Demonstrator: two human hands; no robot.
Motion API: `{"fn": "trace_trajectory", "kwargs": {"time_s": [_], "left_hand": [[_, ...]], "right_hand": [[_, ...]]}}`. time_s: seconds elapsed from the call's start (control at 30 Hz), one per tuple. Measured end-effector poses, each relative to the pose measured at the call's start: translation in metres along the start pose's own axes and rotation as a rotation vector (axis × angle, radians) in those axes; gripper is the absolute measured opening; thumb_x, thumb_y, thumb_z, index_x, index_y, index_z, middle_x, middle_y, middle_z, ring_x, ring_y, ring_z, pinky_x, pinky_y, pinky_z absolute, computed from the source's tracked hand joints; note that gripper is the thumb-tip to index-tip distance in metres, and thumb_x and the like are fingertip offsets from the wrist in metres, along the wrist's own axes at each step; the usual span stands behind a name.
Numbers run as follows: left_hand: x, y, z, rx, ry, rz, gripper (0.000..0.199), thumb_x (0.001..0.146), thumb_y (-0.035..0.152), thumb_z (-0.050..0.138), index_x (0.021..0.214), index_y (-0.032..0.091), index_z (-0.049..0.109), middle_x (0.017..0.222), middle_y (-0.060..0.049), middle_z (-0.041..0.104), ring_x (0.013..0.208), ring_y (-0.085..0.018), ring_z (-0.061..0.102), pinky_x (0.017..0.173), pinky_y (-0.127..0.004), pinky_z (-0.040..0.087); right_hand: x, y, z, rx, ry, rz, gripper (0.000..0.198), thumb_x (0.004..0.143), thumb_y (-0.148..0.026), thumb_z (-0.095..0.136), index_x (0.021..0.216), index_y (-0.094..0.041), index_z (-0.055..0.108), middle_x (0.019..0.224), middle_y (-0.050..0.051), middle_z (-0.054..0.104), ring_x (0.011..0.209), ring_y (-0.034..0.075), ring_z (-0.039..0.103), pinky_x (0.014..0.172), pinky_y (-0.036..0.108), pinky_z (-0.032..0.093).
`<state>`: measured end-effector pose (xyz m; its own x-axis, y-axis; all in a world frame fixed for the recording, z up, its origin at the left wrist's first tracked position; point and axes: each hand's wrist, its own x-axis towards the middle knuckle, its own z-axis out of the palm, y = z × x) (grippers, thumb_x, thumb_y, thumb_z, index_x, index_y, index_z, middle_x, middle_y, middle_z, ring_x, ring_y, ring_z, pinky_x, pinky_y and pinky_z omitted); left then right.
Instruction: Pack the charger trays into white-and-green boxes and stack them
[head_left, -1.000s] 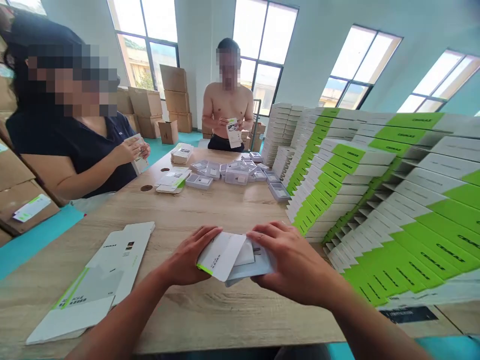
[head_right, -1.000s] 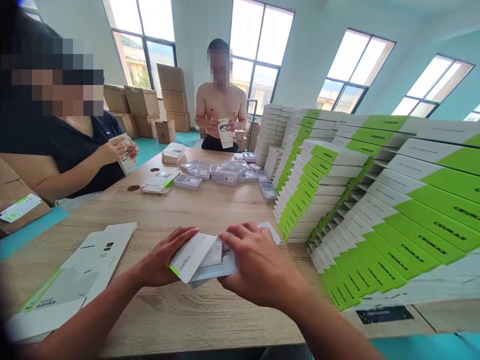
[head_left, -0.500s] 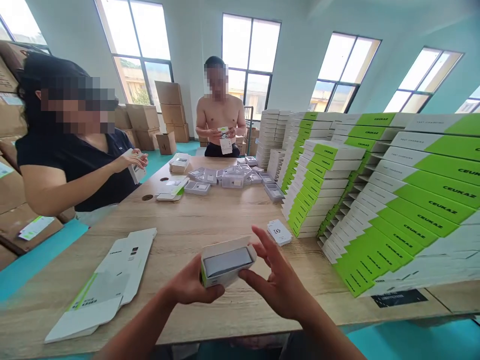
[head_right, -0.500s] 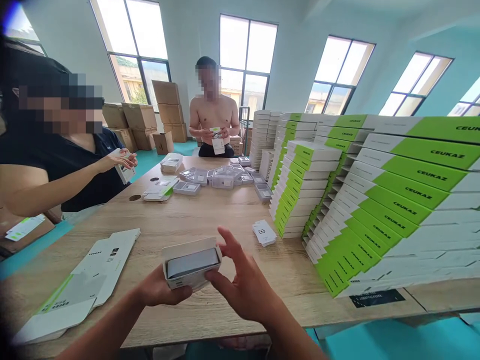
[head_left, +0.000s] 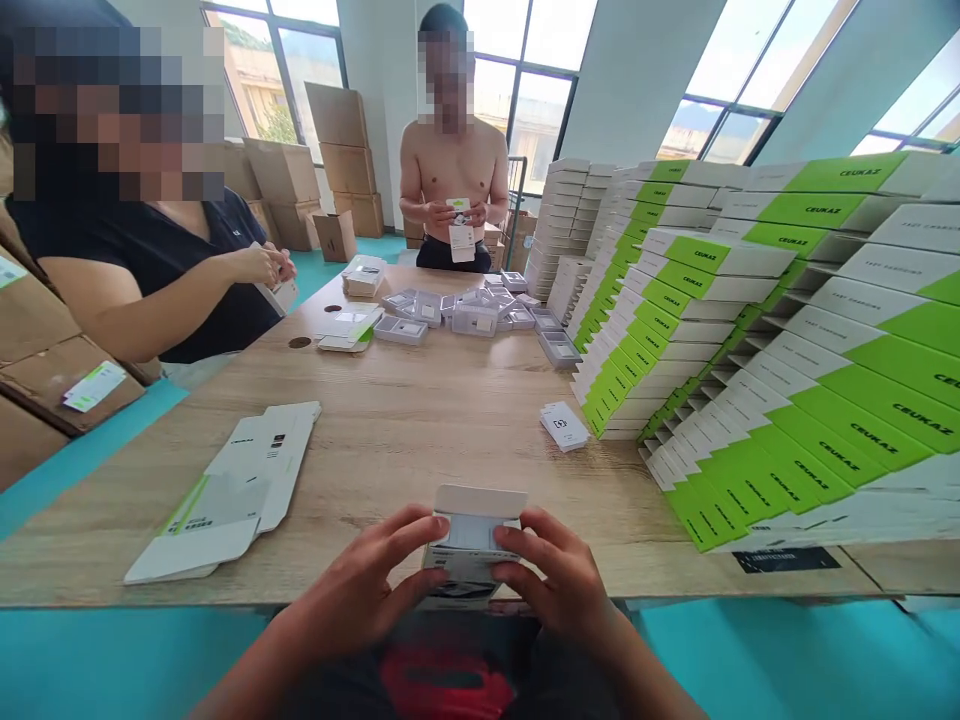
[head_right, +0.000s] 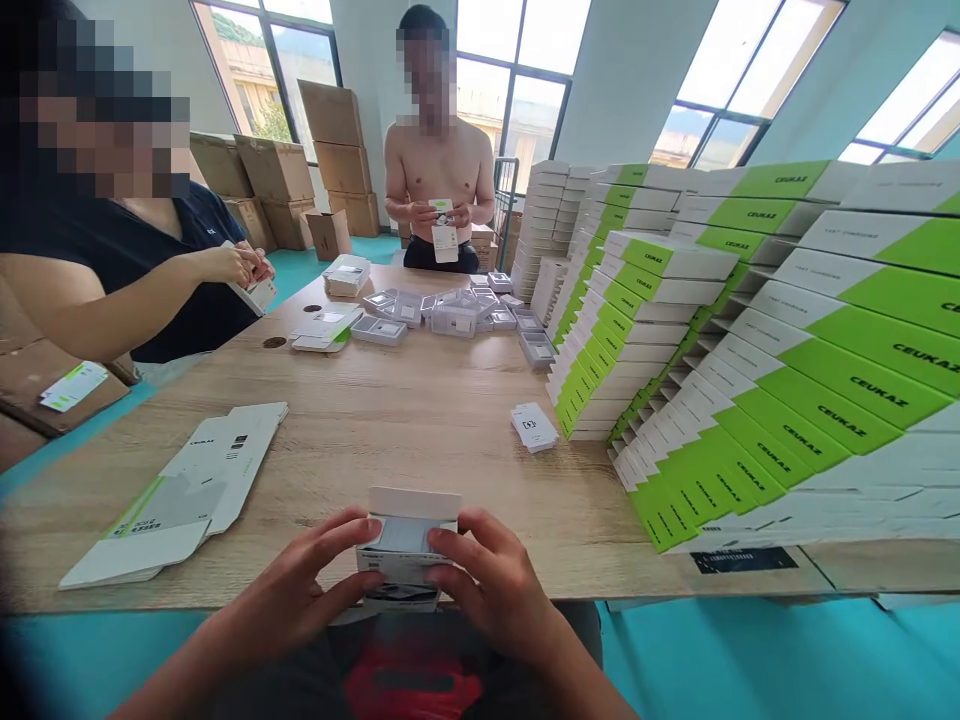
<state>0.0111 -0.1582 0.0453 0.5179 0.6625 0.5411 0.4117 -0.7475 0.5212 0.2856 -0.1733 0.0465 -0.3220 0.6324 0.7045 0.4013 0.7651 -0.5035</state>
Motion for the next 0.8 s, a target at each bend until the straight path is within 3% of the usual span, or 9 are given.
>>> {"fn": "trace_trajectory", "kwargs": {"time_s": [0.07, 0.17, 0.33, 0.43, 0.5, 0.63, 0.7, 0.8], "left_hand": [[0.004, 0.006, -0.012, 0.085, -0.039, 0.033, 0.032, 0.102, 0.027, 0.058, 0.134, 0.028, 0.056, 0.118, -0.008, 0.07, 0.099, -0.019, 0.074, 0.083, -0.026, 0.062], [0.006, 0.014, -0.016, 0.105, 0.013, 0.061, 0.023, 0.103, 0.019, 0.054, 0.125, 0.024, 0.061, 0.123, -0.011, 0.067, 0.091, -0.015, 0.072, 0.08, -0.024, 0.061], [0.0, 0.021, -0.007, 0.007, 0.133, 0.139, 0.025, 0.097, 0.002, 0.054, 0.111, 0.023, 0.058, 0.125, -0.011, 0.07, 0.122, -0.021, 0.067, 0.099, -0.034, 0.06], [-0.002, 0.029, -0.011, 0.016, 0.103, 0.169, 0.031, 0.095, 0.002, 0.056, 0.117, 0.024, 0.06, 0.123, -0.011, 0.07, 0.126, -0.024, 0.064, 0.101, -0.038, 0.059], [0.0, 0.039, -0.014, -0.006, 0.067, 0.082, 0.024, 0.096, 0.009, 0.059, 0.115, 0.023, 0.064, 0.129, -0.013, 0.068, 0.12, -0.024, 0.067, 0.095, -0.035, 0.061], [0.006, 0.057, -0.011, -0.072, 0.159, -0.195, 0.006, 0.097, 0.02, 0.065, 0.093, 0.024, 0.067, 0.124, -0.006, 0.074, 0.104, -0.018, 0.074, 0.088, -0.027, 0.061], [0.007, 0.061, -0.006, -0.081, 0.239, -0.297, 0.006, 0.096, 0.024, 0.068, 0.102, 0.027, 0.069, 0.117, -0.002, 0.078, 0.096, -0.016, 0.076, 0.087, -0.027, 0.062], [0.009, 0.063, -0.001, -0.084, 0.277, -0.341, 0.027, 0.095, 0.028, 0.07, 0.121, 0.034, 0.07, 0.118, 0.001, 0.078, 0.095, -0.016, 0.077, 0.086, -0.026, 0.064]], "right_hand": [[0.004, -0.002, 0.0, 0.015, -0.053, -0.016, 0.03, 0.098, -0.021, 0.064, 0.128, -0.026, 0.065, 0.115, 0.01, 0.066, 0.095, 0.021, 0.069, 0.077, 0.031, 0.062], [0.005, -0.003, 0.0, -0.01, -0.08, -0.031, 0.03, 0.095, -0.014, 0.065, 0.122, -0.025, 0.067, 0.131, 0.013, 0.057, 0.112, 0.025, 0.064, 0.088, 0.04, 0.061], [0.002, -0.006, 0.001, 0.038, 0.016, -0.136, 0.045, 0.093, -0.005, 0.061, 0.128, -0.032, 0.053, 0.112, 0.006, 0.068, 0.109, 0.023, 0.065, 0.09, 0.044, 0.06], [0.008, -0.016, -0.004, -0.036, -0.072, -0.113, 0.027, 0.095, -0.014, 0.063, 0.118, -0.029, 0.06, 0.107, 0.007, 0.069, 0.109, 0.025, 0.066, 0.088, 0.044, 0.06], [0.014, -0.026, -0.008, -0.031, -0.149, -0.007, 0.009, 0.096, -0.025, 0.067, 0.104, -0.025, 0.064, 0.115, 0.01, 0.069, 0.111, 0.026, 0.066, 0.087, 0.041, 0.06], [0.023, -0.039, -0.008, 0.076, -0.148, 0.16, 0.007, 0.097, -0.023, 0.068, 0.102, -0.026, 0.063, 0.118, 0.007, 0.074, 0.105, 0.021, 0.071, 0.088, 0.035, 0.059], [0.025, -0.042, -0.006, 0.103, -0.098, 0.199, 0.015, 0.097, -0.02, 0.068, 0.11, -0.027, 0.064, 0.113, 0.005, 0.077, 0.103, 0.02, 0.073, 0.088, 0.033, 0.06], [0.025, -0.044, -0.004, 0.125, -0.062, 0.239, 0.013, 0.097, -0.02, 0.068, 0.107, -0.027, 0.066, 0.11, 0.004, 0.079, 0.1, 0.019, 0.075, 0.086, 0.031, 0.06]]}}
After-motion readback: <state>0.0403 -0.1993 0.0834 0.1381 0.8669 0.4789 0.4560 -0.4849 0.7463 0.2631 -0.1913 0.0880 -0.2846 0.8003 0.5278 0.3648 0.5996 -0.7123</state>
